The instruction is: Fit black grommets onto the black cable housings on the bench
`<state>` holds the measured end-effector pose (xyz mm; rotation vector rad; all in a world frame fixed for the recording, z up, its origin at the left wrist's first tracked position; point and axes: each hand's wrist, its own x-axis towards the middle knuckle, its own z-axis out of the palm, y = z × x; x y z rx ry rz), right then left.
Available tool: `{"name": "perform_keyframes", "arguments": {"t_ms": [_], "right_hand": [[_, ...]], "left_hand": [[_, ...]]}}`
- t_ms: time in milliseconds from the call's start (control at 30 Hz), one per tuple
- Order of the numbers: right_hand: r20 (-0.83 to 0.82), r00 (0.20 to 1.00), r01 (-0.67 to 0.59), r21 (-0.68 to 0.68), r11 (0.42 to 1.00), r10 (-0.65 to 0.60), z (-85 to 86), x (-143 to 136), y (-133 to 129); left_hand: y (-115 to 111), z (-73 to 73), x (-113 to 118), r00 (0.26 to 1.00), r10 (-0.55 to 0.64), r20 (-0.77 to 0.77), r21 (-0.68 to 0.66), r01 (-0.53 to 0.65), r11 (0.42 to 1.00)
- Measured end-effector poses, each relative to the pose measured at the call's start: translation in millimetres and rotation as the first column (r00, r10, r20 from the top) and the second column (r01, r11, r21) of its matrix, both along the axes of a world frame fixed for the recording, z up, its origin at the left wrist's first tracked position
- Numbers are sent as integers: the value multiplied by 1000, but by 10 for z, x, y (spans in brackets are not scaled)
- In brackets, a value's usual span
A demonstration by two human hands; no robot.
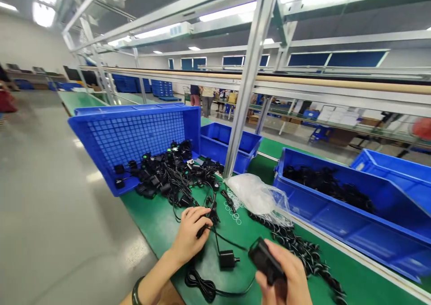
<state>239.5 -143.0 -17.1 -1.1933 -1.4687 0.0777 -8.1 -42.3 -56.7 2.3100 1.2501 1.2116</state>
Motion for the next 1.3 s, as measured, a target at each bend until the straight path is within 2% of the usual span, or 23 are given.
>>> {"name": "perform_keyframes", "arguments": {"t_ms": [100, 167, 200, 267, 300, 367, 433, 533, 600, 667, 733, 833, 900, 1000, 1100, 1167, 1233, 1267, 1300], "right_hand": [[-276, 957, 9, -269, 963, -87, -59, 130, 252], [-353, 933, -83, -407, 910, -72, -189, 216, 413], [-352, 936, -148, -452, 880, -24, -270, 255, 469], [-254, 960, -238, -529, 815, 116, -432, 316, 519], [-161, 970, -242, -558, 794, 182, -503, 335, 519], [70, 959, -183, -582, 792, 273, -608, 348, 494], [301, 892, -110, -581, 806, 338, -660, 331, 467], [570, 739, 2, -533, 846, 358, -644, 236, 454], [645, 686, 20, -480, 877, 337, -580, 98, 451], [621, 685, -54, -478, 877, 381, -494, -102, 442], [574, 670, -137, -527, 839, 470, -423, -325, 436], [571, 624, -139, -590, 795, 533, -379, -557, 433], [551, 635, -143, -605, 783, 542, -366, -574, 417], [468, 672, -211, -621, 754, 574, -309, -414, 342], [412, 685, -238, -653, 719, 601, -247, -187, 239], [424, 686, -218, -655, 723, 591, -262, -75, 203], [489, 664, -167, -640, 750, 565, -338, -10, 214], [538, 642, -127, -628, 768, 546, -391, 5, 233], [587, 614, -83, -616, 783, 528, -447, 11, 255]], "left_hand": [[-104, 21, -91, 997, -9, 75, -62, 14, 998], [-209, 15, -209, 990, -63, 128, -170, 84, 982], [-254, 4, -281, 984, -94, 154, -227, 128, 965], [-307, -28, -440, 970, -116, 214, -321, 182, 929], [-311, -47, -519, 965, -88, 246, -353, 174, 919], [-282, -80, -665, 960, 13, 280, -388, 101, 916], [-231, -95, -784, 967, 83, 241, -402, 22, 915], [-172, -64, -899, 990, 78, 118, -429, -20, 903], [-147, -22, -926, 998, 28, 52, -494, 2, 869], [-109, 8, -912, 1000, 24, -11, -510, -27, 860], [-42, 2, -867, 995, 72, -71, -436, -96, 895], [90, -67, -790, 985, 56, -161, -318, -105, 942], [159, -106, -776, 980, 5, -198, -311, -67, 948], [194, -78, -845, 981, -11, -194, -308, -50, 950], [176, 44, -961, 996, 67, -61, -252, -81, 964], [166, 137, -1005, 975, 159, 155, -228, -121, 966], [158, 229, -1007, 867, 204, 455, -223, -110, 969], [149, 278, -999, 766, 194, 612, -212, -77, 974], [136, 331, -992, 635, 170, 753, -192, -35, 981]]}}
